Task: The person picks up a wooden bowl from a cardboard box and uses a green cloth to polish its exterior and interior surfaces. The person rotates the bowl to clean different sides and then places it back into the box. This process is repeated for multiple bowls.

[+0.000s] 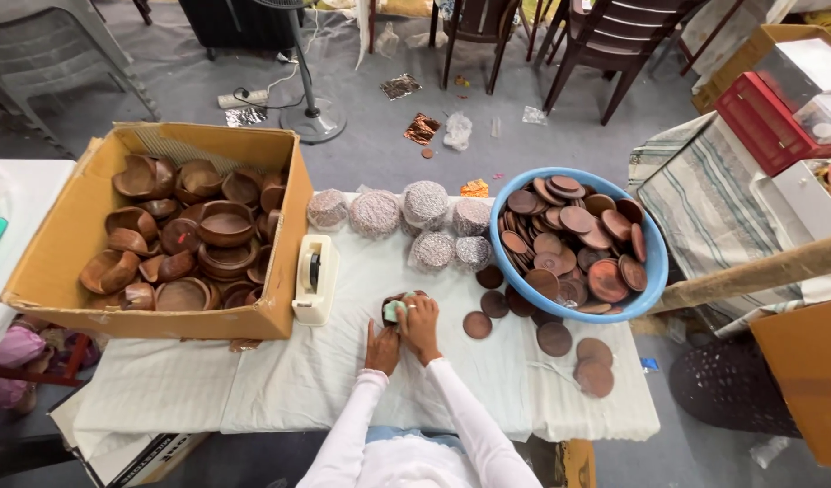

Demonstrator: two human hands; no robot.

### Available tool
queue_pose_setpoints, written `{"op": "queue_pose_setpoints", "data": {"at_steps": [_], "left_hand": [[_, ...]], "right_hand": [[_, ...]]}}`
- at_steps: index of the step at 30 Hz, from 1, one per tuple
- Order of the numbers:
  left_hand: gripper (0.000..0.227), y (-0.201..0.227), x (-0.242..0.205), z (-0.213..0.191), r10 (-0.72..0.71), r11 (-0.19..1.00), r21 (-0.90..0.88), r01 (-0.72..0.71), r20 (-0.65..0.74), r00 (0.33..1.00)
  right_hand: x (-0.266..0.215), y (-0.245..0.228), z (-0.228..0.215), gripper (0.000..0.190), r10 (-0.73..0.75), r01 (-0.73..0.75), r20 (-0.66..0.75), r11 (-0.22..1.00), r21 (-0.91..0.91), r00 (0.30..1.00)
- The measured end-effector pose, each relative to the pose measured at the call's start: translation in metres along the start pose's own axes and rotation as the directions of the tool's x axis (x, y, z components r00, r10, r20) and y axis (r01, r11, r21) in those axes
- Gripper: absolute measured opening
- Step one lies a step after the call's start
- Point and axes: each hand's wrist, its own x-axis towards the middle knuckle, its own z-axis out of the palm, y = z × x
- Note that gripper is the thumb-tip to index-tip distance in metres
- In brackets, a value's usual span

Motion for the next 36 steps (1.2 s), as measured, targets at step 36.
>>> {"op": "queue_pose_setpoints", "data": {"at_steps": [36], "left_hand": [[0.018, -0.009, 0.014, -0.057, -0.111, 0.918, -0.351, 0.183, 0.214, 0.970]], "right_hand": [[0.001, 0.174, 0.060, 0.053, 0.526, -0.535, 0.235, 0.542, 0.648, 0.817]]}}
